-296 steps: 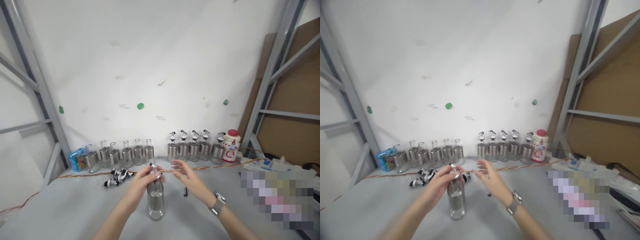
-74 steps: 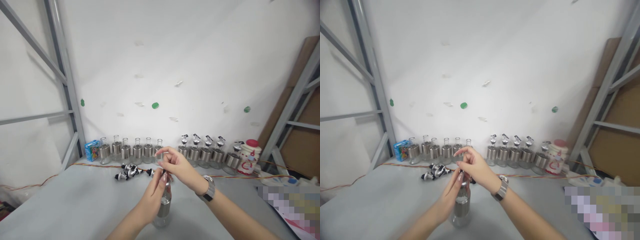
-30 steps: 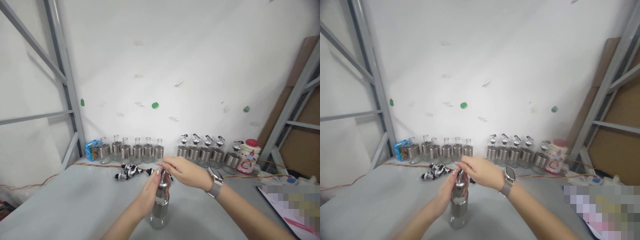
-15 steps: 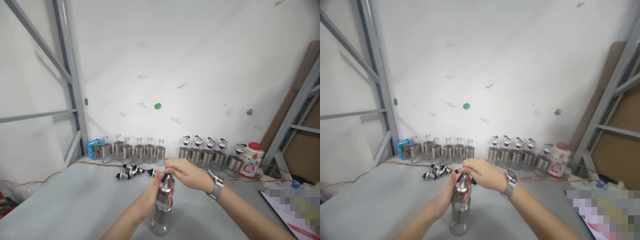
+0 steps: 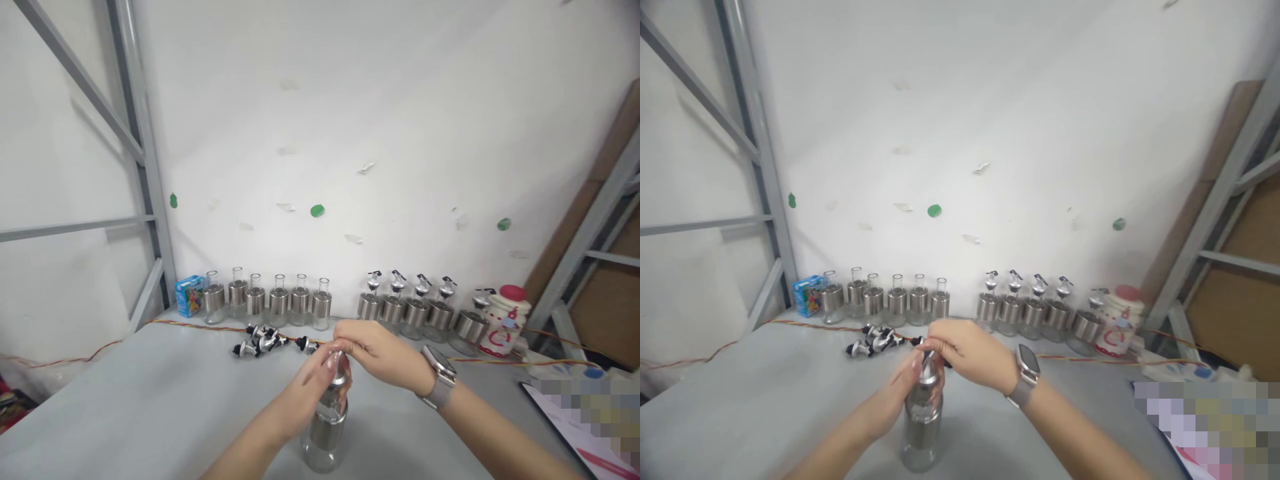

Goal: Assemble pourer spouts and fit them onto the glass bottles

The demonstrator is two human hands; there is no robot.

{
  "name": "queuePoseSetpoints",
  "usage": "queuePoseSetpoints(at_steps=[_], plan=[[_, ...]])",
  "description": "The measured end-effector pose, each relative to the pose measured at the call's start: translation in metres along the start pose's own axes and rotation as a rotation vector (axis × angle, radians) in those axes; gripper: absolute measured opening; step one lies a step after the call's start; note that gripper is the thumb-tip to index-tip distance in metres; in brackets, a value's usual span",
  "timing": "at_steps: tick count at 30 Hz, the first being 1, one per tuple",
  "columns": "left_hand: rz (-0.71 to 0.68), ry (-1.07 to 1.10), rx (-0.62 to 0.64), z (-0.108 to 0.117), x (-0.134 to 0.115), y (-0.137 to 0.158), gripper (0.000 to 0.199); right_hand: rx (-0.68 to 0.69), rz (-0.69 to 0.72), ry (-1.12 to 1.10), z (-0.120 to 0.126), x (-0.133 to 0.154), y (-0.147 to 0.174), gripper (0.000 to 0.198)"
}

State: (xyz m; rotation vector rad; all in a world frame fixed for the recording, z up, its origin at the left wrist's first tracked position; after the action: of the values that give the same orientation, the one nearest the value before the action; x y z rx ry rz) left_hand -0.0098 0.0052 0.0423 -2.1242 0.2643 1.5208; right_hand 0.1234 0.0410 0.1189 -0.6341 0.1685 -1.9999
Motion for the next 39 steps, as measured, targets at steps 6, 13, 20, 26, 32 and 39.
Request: queuePoseSetpoints(at_steps=[6, 13, 20, 26, 32, 39], plan=[[-0.02, 0.015, -0.052, -0.004, -0.001, 0.001, 0.033, -0.084, -0.003, 0.053, -0.009, -0.001, 0.002, 0.035], [-0.096, -0.022, -0.038, -0.005, -0.002, 0.0, 0.031, -0.211, -0.182, -0.157, -0.021, -0.001, 0.007, 0.03], [-0.061, 0.021, -0.059, -0.007, -0.003, 0.0, 0.026, -0.207, -0.282, -0.372, -0.023, 0.002, 0.01, 0.024], [-0.058, 0.031, -0.052, -0.006, -0.002, -0.002, 0.026, -0.253, -0.292, -0.479, -0.029, 0.001, 0.011, 0.025], [-0.067, 0.051, -0.048, -0.002, 0.004, -0.005, 0.03, -0.298, -0.418, -0.88, -0.039, -0.001, 0.009, 0.021], [-0.032, 0.064, -0.063, 0.003, 0.014, -0.009, 0.036, -0.238, -0.463, -1.121, -0.042, -0.005, 0.008, 0.029]])
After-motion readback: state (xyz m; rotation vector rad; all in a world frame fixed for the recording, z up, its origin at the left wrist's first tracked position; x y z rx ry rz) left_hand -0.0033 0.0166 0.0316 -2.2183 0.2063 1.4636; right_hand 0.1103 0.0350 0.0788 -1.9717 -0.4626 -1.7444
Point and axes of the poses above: each hand's wrist, its own y-axis away from the middle knuckle, its own z-axis out of the back of the hand, x = y × z, the point moved 1 cm from there along -y, towards the middle knuckle, and after that the axes turned 1 degree about y, right-handed, at the moved point
